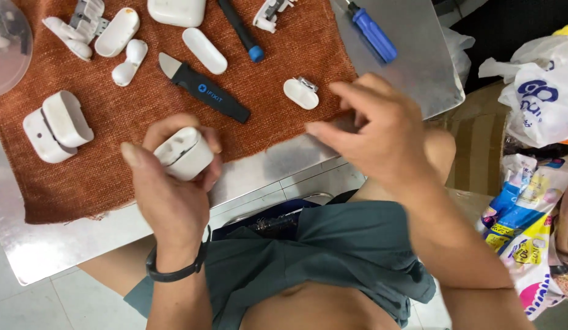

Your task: Fitting internal components into an AirPod charging case using small hand tools.

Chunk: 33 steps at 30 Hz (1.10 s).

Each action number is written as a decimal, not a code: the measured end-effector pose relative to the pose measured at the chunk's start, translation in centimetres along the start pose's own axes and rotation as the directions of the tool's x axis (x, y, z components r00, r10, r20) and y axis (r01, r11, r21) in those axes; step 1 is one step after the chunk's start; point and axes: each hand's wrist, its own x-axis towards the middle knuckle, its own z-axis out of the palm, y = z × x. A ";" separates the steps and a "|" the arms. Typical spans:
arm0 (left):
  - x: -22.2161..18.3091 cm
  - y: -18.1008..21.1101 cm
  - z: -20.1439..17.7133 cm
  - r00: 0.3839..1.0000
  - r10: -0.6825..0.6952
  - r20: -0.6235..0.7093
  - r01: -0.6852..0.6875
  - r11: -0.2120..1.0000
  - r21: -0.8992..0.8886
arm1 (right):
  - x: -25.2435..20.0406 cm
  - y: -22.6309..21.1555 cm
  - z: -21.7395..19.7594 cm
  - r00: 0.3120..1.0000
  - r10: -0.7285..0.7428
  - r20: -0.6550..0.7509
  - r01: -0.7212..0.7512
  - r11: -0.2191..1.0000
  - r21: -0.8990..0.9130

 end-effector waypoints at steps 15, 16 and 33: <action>-0.3 -2.3 6.1 0.959 0.266 0.097 -0.284 0.903 0.324 | 2.6 3.7 -5.7 0.987 -0.160 -0.009 0.158 0.984 -0.086; -0.3 -2.5 6.2 0.959 0.273 0.082 -0.285 0.918 0.277 | 2.3 6.7 -6.7 0.984 -0.118 -0.136 0.071 0.948 -0.311; -0.6 -2.8 5.5 0.979 0.203 -0.031 -0.202 0.979 0.025 | 9.7 6.5 -2.1 0.886 -0.464 -0.013 0.464 0.886 0.002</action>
